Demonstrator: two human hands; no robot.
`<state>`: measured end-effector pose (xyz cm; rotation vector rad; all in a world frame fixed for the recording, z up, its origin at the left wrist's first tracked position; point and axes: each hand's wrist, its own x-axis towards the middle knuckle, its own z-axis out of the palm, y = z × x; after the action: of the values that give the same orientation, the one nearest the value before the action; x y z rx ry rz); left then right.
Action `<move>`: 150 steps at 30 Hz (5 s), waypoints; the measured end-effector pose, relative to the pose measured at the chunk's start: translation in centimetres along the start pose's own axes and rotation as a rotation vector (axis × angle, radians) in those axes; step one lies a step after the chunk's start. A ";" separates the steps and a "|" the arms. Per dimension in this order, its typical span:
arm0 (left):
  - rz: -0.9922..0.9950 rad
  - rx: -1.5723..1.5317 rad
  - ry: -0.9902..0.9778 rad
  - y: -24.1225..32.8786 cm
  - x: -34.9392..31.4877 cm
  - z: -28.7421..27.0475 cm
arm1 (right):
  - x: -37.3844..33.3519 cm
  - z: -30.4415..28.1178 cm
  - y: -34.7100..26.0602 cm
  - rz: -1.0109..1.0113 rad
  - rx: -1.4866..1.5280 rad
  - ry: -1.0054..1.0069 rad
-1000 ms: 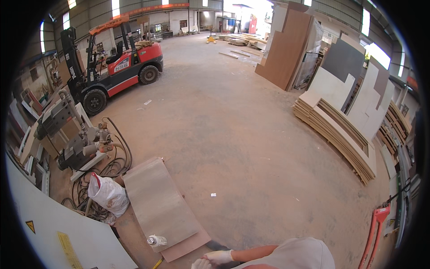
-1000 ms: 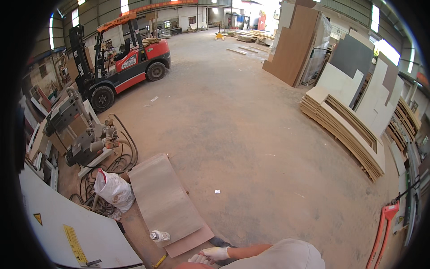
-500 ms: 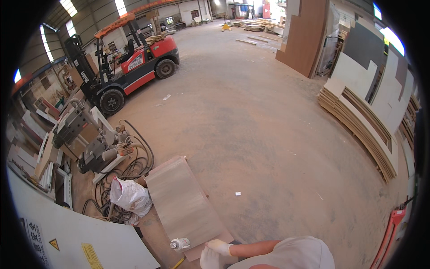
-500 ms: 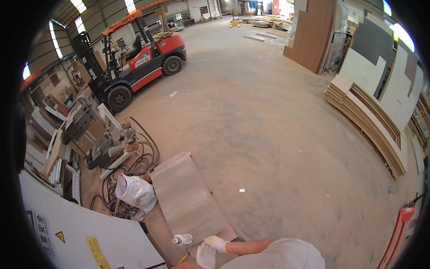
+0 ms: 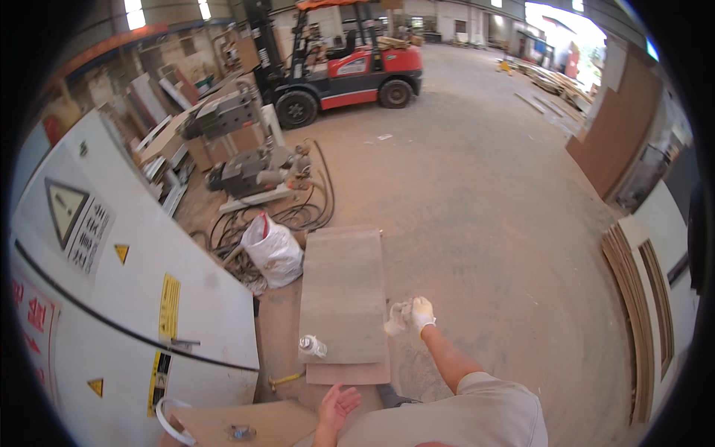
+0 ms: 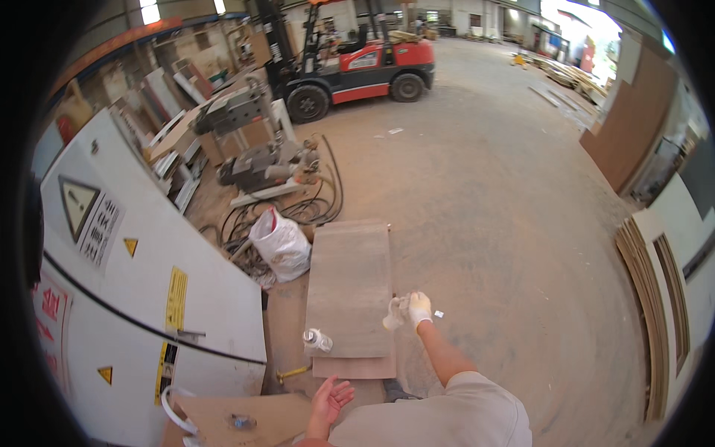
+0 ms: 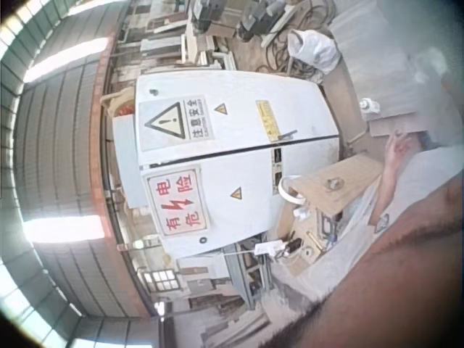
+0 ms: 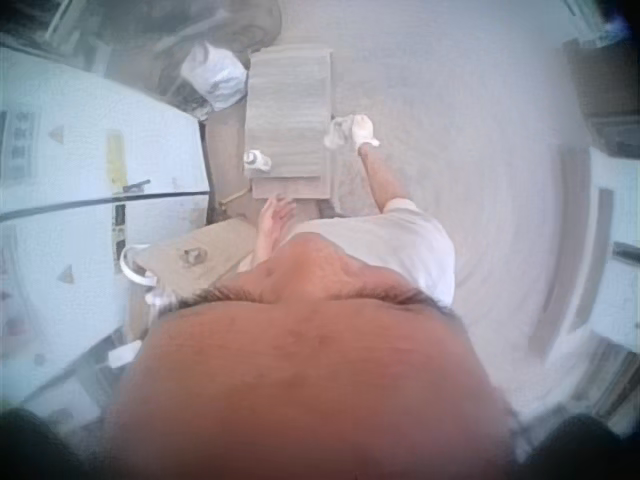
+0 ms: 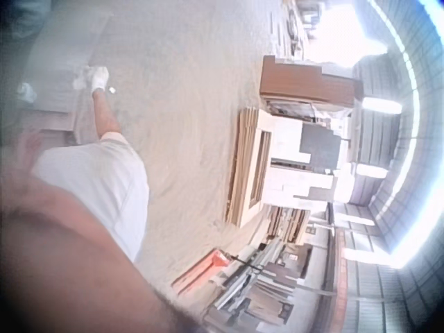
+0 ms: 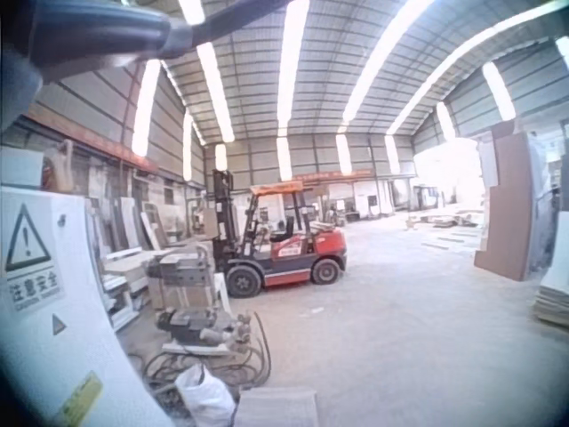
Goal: The person operates a CNC woodworking machine, loads a large wooden panel onto the conveyor, and uses a screwdriver to adjust components. They interact with the control panel and later pour liquid from a thermos into a cup.
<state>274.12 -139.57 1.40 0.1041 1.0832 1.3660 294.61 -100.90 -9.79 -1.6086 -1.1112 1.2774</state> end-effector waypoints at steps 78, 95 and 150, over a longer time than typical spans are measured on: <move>0.289 0.804 2.065 -33.0 -50.0 -2.8 | -72.7 -4.8 10.2 -1.178 -0.720 -2.623; 0.178 0.322 2.425 -46.5 -74.0 -13.0 | -108.8 -5.6 23.5 -1.497 -0.444 -3.094; 0.675 1.016 0.710 11.1 -113.5 -103.7 | -162.1 59.3 18.2 -0.726 -0.843 -1.509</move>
<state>216.43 -281.81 15.09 0.8341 2.4363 1.3055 221.43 -257.10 9.79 -0.1846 -3.0541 1.4616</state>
